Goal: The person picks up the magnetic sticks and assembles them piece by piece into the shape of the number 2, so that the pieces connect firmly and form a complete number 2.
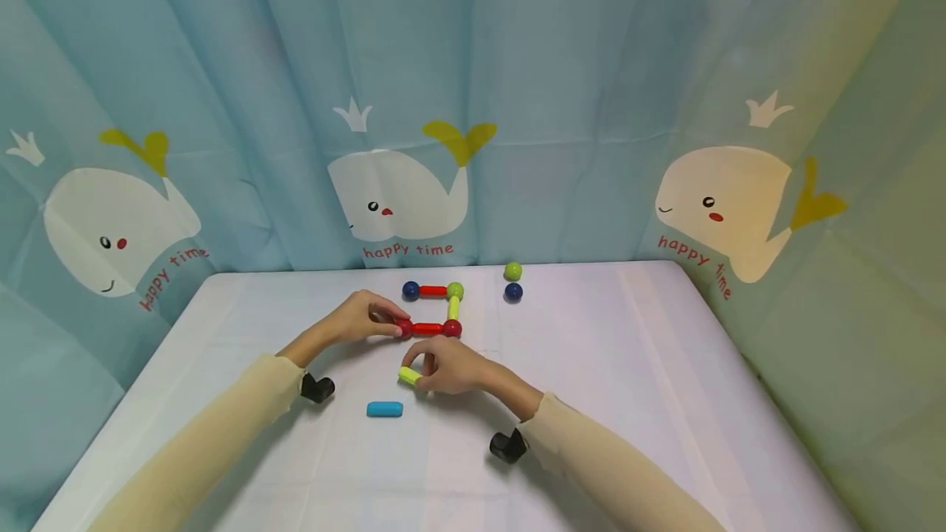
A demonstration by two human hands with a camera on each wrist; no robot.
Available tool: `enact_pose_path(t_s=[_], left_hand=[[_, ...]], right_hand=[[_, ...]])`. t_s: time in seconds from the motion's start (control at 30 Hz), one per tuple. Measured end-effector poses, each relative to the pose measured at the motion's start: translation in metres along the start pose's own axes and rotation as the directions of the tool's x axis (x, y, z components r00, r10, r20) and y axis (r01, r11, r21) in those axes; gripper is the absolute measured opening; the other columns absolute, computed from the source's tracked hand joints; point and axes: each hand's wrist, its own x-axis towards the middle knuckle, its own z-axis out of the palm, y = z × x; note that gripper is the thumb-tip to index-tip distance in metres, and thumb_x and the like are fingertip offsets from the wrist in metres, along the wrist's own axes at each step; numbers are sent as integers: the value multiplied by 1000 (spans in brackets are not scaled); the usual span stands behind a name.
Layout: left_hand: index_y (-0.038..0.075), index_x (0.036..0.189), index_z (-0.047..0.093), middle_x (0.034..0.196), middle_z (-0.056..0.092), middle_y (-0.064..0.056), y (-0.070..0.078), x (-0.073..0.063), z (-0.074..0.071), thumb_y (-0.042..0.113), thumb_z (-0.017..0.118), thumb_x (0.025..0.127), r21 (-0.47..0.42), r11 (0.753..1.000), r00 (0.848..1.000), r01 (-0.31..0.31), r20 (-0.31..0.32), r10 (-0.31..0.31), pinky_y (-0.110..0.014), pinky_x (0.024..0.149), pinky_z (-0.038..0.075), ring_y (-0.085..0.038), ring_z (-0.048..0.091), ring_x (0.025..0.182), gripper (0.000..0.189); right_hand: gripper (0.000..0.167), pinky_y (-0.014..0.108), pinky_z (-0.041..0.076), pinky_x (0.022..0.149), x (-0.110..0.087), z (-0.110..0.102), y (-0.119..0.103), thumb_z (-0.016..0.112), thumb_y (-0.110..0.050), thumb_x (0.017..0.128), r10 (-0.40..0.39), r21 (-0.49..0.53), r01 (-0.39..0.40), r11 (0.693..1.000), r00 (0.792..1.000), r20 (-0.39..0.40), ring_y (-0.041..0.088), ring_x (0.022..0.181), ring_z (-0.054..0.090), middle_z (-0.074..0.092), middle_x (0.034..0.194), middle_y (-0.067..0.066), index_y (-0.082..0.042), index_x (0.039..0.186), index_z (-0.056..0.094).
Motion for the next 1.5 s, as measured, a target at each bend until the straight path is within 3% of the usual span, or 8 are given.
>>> enact_pose_path(t_s=[0.17, 0.37, 0.53, 0.83, 1.33, 1.5], left_hand=[[15, 114, 80, 111, 77, 2, 0, -1, -1, 20, 81, 90, 8, 1000, 1000, 10, 10, -10, -36, 90, 56, -13, 69, 98, 24], [15, 114, 80, 111, 77, 2, -1, 0, 0, 20, 81, 91, 5, 1000, 1000, 5, 4, -5, -35, 89, 56, -12, 69, 98, 24], [15, 113, 81, 110, 77, 2, -1, -1, 1, 21, 81, 91, 16, 1000, 1000, -10, -8, 10, -35, 89, 56, -13, 70, 98, 23], [15, 113, 81, 111, 77, 2, 0, 0, 1, 23, 82, 90, 3, 1000, 1000, 0, -5, 0, -36, 91, 56, -14, 69, 100, 24], [14, 113, 81, 111, 77, 1, 1, 0, 0, 22, 81, 90, 22, 1000, 1000, -12, -6, 13, -33, 87, 56, -13, 69, 98, 24], [13, 113, 81, 111, 77, 0, 0, 0, -1, 21, 81, 91, 25, 999, 1000, -25, -9, 25, -32, 86, 57, -13, 70, 97, 24]], right_hand=[[27, 26, 50, 69, -6, 2, 5, 73, -3, 92, 81, 116, -67, 991, 989, -123, 15, 74, 58, 64, 79, 0, -10, 117, 71], [28, 26, 45, 63, -11, 5, 5, 76, -6, 91, 203, 205, -155, 966, 949, -241, 17, 72, 55, 62, 79, 2, -10, 119, 72], [30, 25, 45, 61, -12, 9, 5, 78, -7, 89, 237, 241, -166, 956, 923, -304, 16, 71, 56, 65, 79, 1, -8, 119, 73], [30, 25, 50, 54, -11, 21, 3, 77, -7, 91, 264, 307, -148, 940, 885, -383, 14, 58, 58, 66, 74, 3, -4, 120, 71], [30, 24, 45, 50, 15, 36, -9, 80, -11, 88, 373, 295, -252, 922, 784, -495, 11, 54, 55, 66, 69, 1, -6, 117, 74], [31, 23, 43, 51, 21, 36, -12, 81, -12, 88, 400, 288, -288, 913, 765, -504, 11, 57, 54, 66, 70, 3, -6, 117, 75]])
